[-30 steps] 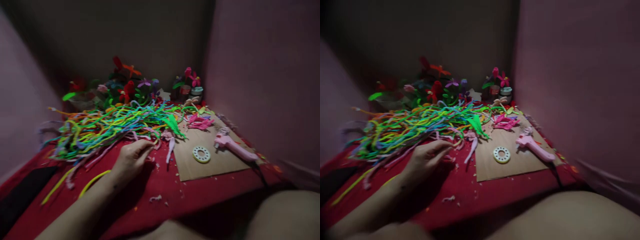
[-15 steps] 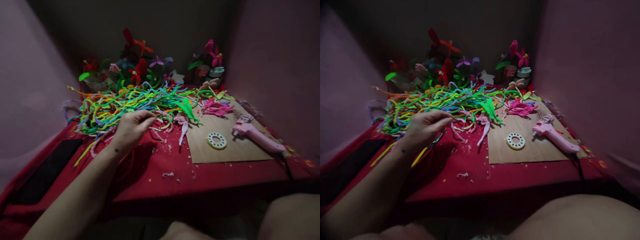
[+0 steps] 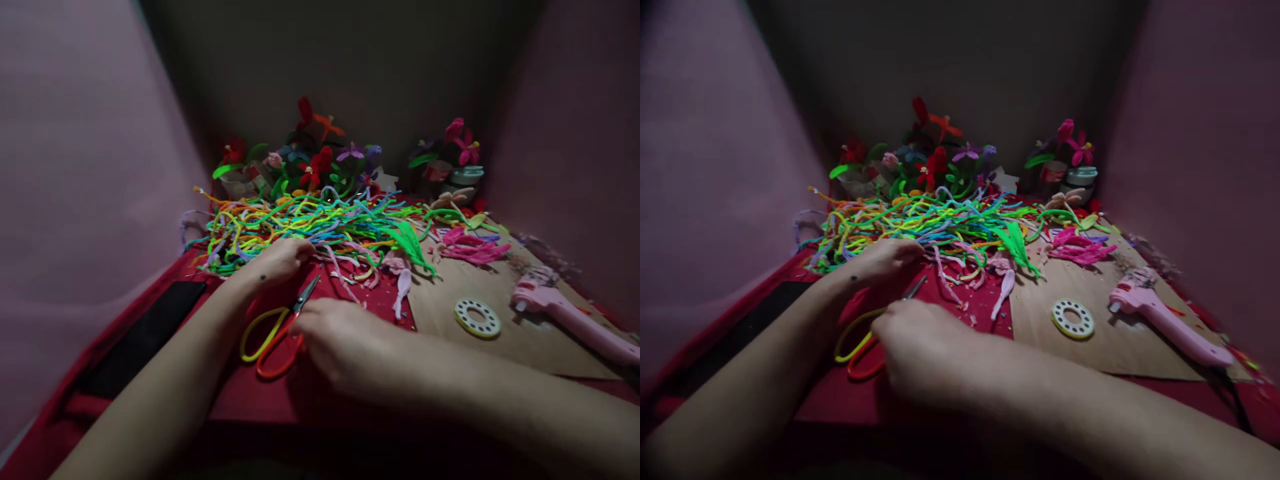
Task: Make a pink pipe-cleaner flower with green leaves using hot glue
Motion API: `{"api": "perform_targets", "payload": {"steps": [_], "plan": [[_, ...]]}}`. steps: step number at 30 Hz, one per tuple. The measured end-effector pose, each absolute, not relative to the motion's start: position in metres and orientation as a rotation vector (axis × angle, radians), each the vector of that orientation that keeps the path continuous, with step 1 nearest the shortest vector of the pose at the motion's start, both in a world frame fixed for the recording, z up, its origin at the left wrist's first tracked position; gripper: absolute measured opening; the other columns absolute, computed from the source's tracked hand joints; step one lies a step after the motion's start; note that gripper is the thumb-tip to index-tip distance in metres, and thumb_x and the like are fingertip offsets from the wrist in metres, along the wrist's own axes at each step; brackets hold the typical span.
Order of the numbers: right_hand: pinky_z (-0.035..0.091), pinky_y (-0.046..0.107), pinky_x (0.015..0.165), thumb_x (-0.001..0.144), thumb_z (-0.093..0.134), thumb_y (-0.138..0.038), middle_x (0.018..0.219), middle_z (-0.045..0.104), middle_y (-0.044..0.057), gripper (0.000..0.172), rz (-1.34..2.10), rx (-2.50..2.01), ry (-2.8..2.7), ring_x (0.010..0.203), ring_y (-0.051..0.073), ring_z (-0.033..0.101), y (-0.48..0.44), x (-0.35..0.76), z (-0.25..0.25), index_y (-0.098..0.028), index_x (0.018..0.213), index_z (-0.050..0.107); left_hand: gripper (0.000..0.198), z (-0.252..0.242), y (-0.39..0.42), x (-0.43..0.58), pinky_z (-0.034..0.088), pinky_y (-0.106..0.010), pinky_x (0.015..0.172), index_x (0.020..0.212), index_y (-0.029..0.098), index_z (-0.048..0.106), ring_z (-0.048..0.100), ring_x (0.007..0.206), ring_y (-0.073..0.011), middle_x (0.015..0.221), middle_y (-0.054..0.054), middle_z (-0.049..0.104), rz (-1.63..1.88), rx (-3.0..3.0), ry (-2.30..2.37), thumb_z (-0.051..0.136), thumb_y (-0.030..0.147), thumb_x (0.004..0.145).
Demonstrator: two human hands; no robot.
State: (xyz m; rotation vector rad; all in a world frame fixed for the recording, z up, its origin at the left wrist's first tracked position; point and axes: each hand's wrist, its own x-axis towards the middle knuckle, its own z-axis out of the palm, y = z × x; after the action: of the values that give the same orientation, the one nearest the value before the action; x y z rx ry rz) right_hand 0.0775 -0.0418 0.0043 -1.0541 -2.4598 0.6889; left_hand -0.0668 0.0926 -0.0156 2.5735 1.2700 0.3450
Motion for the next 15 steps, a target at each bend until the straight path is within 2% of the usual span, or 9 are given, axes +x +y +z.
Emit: {"api": "perform_targets", "payload": {"steps": [4,8,11,15], "plan": [[0.042,0.025,0.073,0.072,0.042,-0.003,0.098,0.067,0.008,0.039,0.691,-1.237,-2.348,0.087,0.019,0.060,0.011,0.088,-0.002,-0.015,0.101,0.064,0.030,-0.024,0.098,-0.070,0.043,-0.024,0.070,0.098,0.019,0.064,0.059,0.080,-0.0164,0.091,-0.004,0.067,0.477,2.581,1.226,0.044,0.021,0.075],[0.039,0.023,0.065,0.073,0.045,-0.007,0.090,0.069,0.006,0.035,0.534,-1.455,-2.339,0.076,0.018,0.060,0.049,0.103,-0.015,-0.020,0.097,0.067,0.027,-0.025,0.098,-0.076,0.043,-0.025,0.071,0.098,0.018,0.061,0.057,0.080,-0.0159,0.090,-0.004,0.064,0.549,2.692,1.128,0.046,0.019,0.075],[0.037,0.024,0.057,0.072,0.046,-0.008,0.079,0.068,0.006,0.033,0.430,-1.570,-2.430,0.065,0.018,0.058,0.065,0.111,-0.016,-0.021,0.092,0.069,0.023,-0.025,0.100,-0.081,0.042,-0.028,0.079,0.092,0.018,0.063,0.056,0.086,-0.0166,0.093,-0.006,0.063,0.511,2.793,1.063,0.050,0.015,0.073],[0.038,0.026,0.063,0.073,0.049,-0.012,0.087,0.067,0.006,0.029,0.370,-1.565,-2.518,0.071,0.019,0.058,0.075,0.112,-0.017,-0.024,0.088,0.071,0.023,-0.025,0.103,-0.085,0.037,-0.031,0.092,0.092,0.018,0.065,0.050,0.102,-0.0179,0.106,-0.006,0.060,0.559,2.830,1.105,0.049,0.015,0.076]]}}
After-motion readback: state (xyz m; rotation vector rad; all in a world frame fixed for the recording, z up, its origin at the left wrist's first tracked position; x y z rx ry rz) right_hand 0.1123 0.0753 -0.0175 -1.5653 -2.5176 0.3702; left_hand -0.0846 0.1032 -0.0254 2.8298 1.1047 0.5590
